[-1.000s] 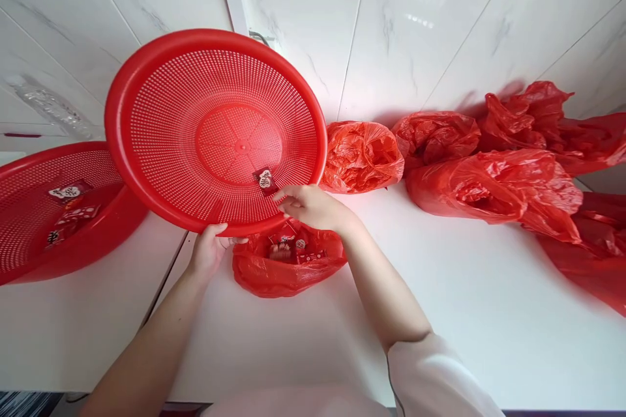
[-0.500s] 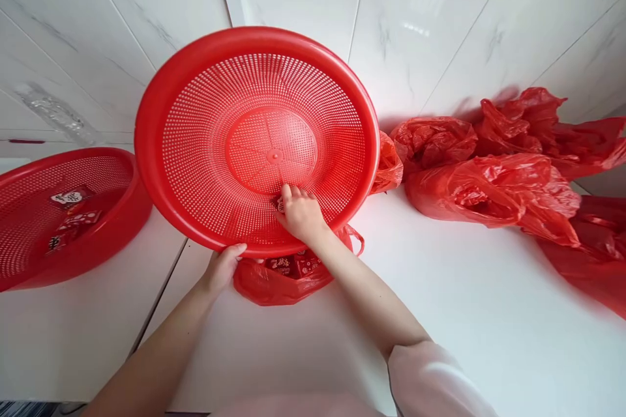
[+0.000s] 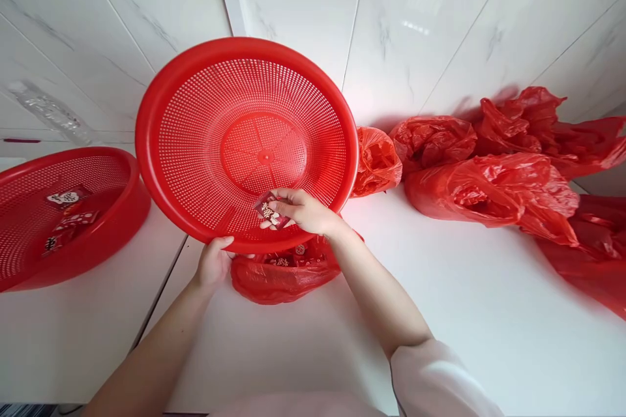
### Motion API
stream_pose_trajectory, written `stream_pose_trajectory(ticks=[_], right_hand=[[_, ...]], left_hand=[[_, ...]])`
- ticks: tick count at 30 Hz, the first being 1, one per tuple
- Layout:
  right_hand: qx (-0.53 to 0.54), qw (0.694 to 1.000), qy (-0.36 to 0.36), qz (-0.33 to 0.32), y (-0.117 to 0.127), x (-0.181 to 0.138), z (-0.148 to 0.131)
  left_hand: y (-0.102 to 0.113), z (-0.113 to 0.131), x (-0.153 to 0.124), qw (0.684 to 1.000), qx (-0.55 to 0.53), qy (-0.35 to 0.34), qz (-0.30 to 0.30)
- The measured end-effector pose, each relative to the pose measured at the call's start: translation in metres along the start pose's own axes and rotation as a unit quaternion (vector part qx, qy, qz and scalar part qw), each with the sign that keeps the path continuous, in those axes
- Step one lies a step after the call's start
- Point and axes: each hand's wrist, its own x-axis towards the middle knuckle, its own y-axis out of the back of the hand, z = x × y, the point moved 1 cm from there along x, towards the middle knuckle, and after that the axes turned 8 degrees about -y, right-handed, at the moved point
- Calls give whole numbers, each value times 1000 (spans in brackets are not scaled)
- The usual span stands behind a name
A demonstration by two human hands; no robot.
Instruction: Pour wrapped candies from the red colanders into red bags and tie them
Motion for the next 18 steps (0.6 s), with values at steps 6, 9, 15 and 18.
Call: stream_pose_trajectory(ticks=[6,9,15,18], right_hand=[[-206,977,27,-52,7,-28,-23],[-315,948,8,-41,10,-43,-29],[-405,897,13,179,15,-40,-17],[-436,873,80,206,15,-30,-14]], left_hand=[[8,8,7,998,-36,-29,48],[12,14,9,996,-48,-42,69],[14,28,10,993,-82,-47,76],[19,31,11,996,-72,-23,50]])
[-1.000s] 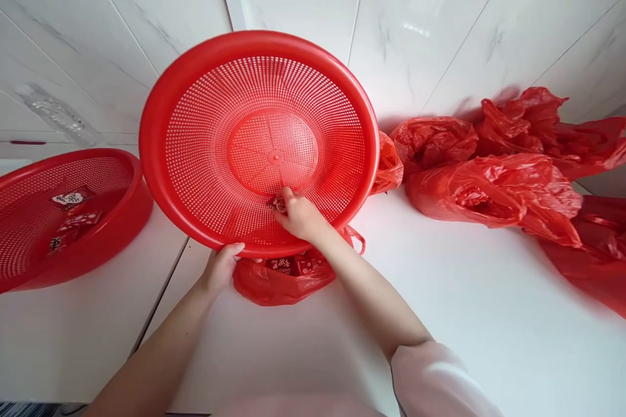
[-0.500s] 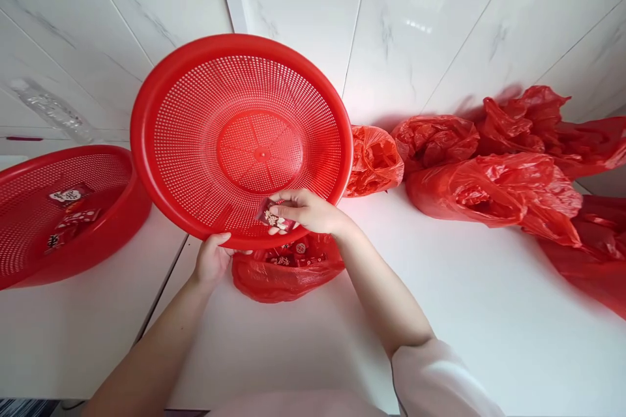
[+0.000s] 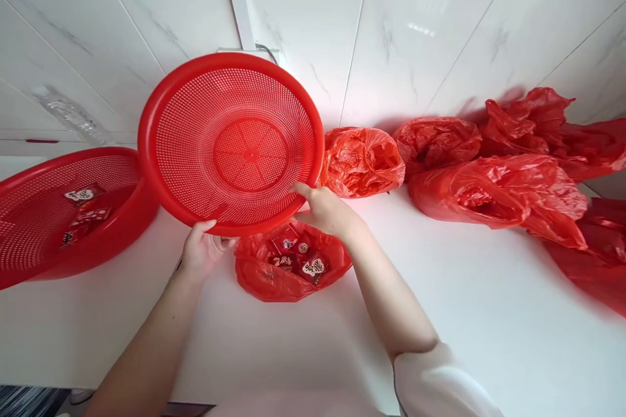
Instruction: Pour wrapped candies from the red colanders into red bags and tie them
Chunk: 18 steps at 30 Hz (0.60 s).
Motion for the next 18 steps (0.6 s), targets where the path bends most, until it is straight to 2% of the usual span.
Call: stream_pose_trajectory(ticks=[3,5,6,7,9,10,11,12,13,15,18], right_hand=[[-20,994,23,102,1,5,-1],[-10,987,17,157,5,6,-2],[2,984,10,180,8,5,-2],[17,980,2,200,11,3,-3],[44,969,-17,242,18,-1,-4],[58,964,-22,258,22,-3,-6],[73,960,-25,268,26,-6,-7],[91,959,-25,268,29,-9,-8],[111,960,-26,258,32,-11,-10],[150,962,-27,225,37,-17,-11],[167,966,-29,194,41,-22,-12]], left_hand=[[6,5,2,995,66,19,-72],[12,13,3,977,195,-46,-75],[15,19,2,952,284,-108,-46],[17,26,1,909,375,-183,5],[23,41,-4,784,523,-310,122],[25,47,-7,721,575,-346,172],[28,53,-10,668,613,-364,215],[31,58,-12,627,640,-367,250],[35,61,-13,600,660,-358,275],[43,64,-13,581,682,-325,305],[55,62,-7,585,691,-278,321]])
